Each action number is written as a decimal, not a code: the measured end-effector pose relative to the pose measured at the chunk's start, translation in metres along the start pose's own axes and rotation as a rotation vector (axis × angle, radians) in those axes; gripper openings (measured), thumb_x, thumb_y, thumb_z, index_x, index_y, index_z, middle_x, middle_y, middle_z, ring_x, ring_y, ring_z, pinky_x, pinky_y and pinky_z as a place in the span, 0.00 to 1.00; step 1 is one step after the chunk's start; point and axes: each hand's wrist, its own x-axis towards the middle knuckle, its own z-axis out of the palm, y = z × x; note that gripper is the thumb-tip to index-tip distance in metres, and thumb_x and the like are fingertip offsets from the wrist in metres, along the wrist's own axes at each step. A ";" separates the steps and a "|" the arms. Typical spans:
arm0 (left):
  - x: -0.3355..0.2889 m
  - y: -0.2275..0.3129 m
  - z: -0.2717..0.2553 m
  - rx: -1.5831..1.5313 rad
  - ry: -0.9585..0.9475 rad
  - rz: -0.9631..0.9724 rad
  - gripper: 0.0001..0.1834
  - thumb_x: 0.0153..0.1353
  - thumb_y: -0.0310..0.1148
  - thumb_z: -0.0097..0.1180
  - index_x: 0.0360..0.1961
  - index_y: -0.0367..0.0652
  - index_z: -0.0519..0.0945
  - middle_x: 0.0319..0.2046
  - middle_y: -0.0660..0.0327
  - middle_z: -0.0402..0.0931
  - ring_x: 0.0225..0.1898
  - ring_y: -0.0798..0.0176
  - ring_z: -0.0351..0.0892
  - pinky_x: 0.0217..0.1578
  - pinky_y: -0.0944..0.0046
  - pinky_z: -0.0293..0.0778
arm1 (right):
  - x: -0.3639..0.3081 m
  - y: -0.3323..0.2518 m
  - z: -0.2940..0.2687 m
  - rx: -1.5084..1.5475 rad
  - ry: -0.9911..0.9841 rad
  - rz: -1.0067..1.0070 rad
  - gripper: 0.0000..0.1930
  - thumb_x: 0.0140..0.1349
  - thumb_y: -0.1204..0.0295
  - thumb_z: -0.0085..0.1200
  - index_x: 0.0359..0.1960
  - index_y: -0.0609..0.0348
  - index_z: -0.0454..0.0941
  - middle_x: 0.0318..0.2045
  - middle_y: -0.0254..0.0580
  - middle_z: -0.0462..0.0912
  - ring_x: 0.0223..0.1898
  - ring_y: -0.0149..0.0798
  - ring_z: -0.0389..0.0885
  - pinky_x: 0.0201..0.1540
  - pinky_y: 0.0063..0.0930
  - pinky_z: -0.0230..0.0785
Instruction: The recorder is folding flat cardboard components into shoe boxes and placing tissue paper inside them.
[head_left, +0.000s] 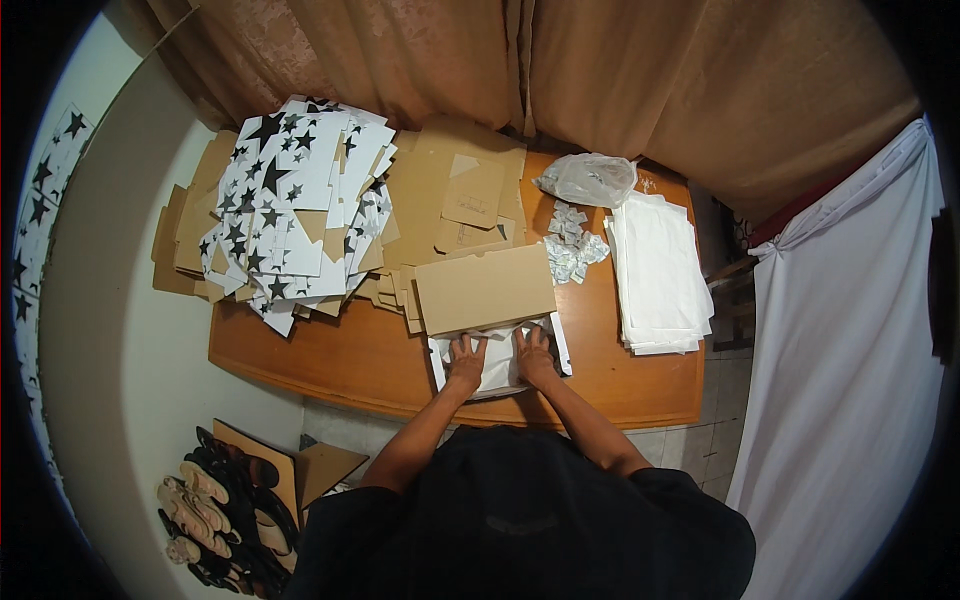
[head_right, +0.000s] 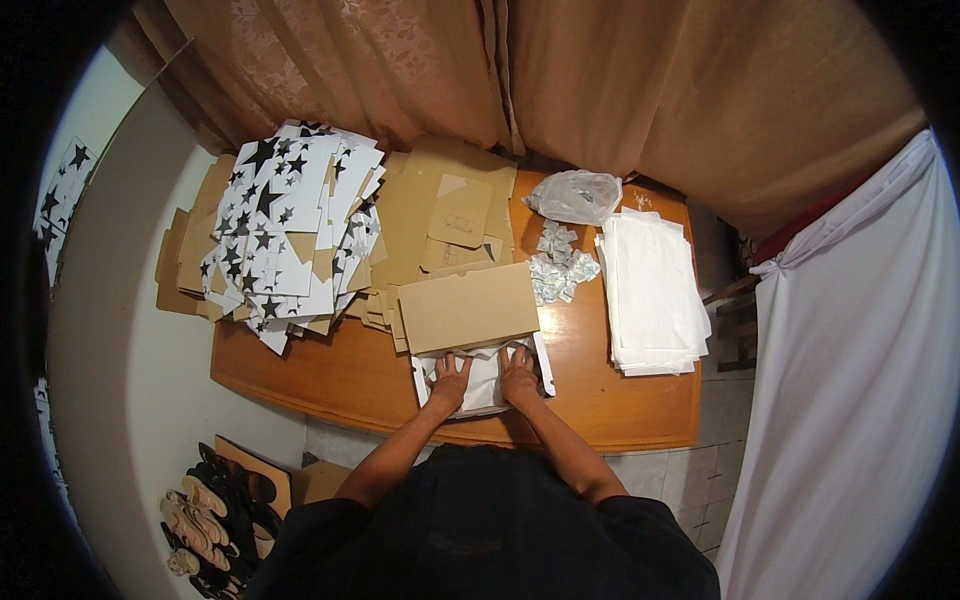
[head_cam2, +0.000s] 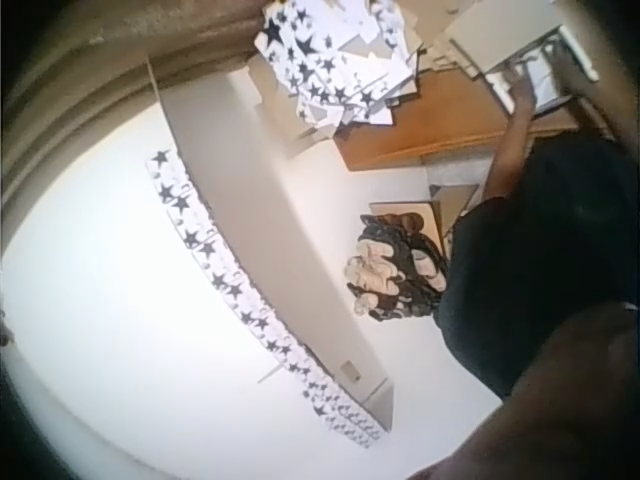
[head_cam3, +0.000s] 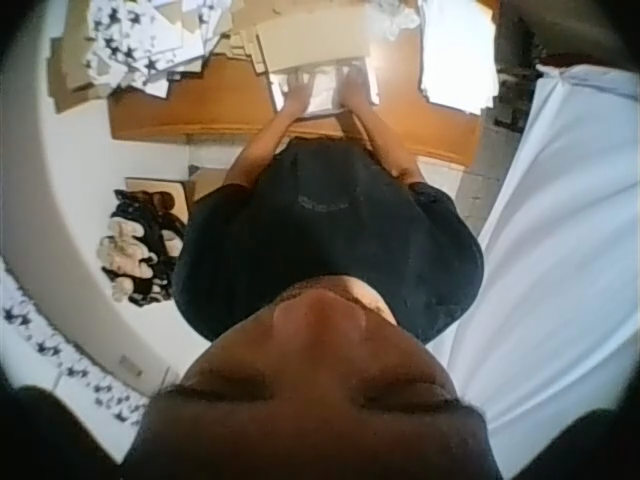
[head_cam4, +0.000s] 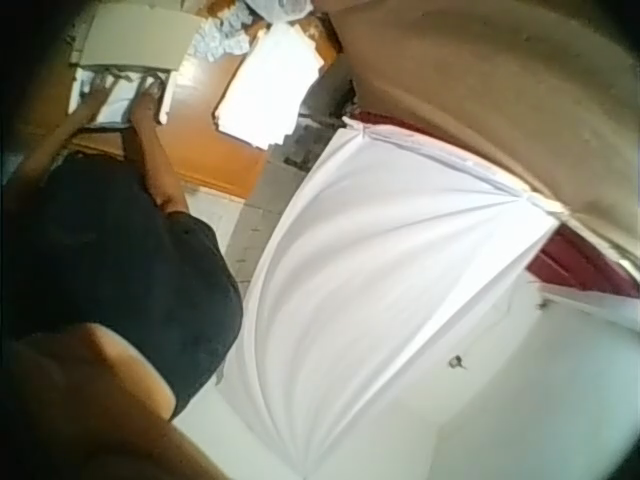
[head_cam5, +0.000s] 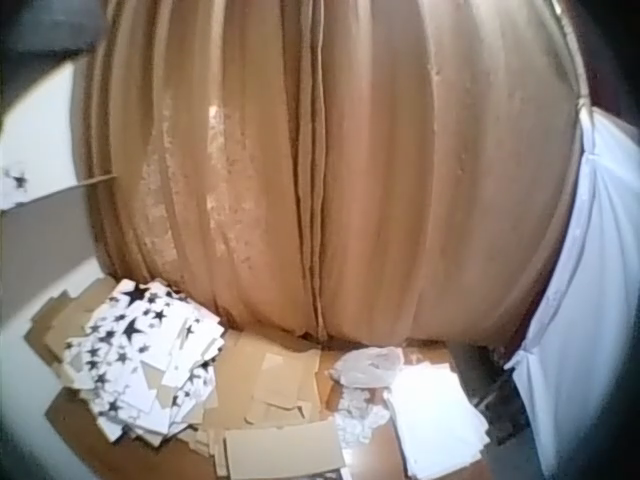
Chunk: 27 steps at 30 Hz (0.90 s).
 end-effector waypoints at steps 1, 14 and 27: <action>0.001 0.001 0.001 0.002 0.002 0.003 0.54 0.48 0.12 0.56 0.76 0.49 0.49 0.72 0.36 0.44 0.72 0.25 0.44 0.66 0.36 0.63 | 0.001 0.002 0.002 0.001 0.003 0.002 0.37 0.69 0.68 0.45 0.78 0.45 0.43 0.73 0.67 0.47 0.70 0.73 0.56 0.57 0.56 0.75; 0.002 -0.007 0.018 -0.223 0.207 0.389 0.17 0.66 0.25 0.46 0.56 0.40 0.73 0.46 0.46 0.71 0.51 0.40 0.75 0.52 0.45 0.77 | -0.023 -0.007 -0.024 0.169 0.097 -0.265 0.17 0.66 0.69 0.48 0.52 0.63 0.80 0.59 0.62 0.73 0.53 0.60 0.79 0.54 0.49 0.77; 0.023 0.019 0.012 0.219 -0.267 0.348 0.40 0.61 0.27 0.51 0.76 0.49 0.55 0.70 0.45 0.51 0.67 0.33 0.56 0.63 0.44 0.70 | 0.065 0.070 0.079 0.054 -0.688 -0.261 0.29 0.67 0.58 0.42 0.69 0.53 0.65 0.53 0.69 0.79 0.55 0.61 0.79 0.56 0.47 0.71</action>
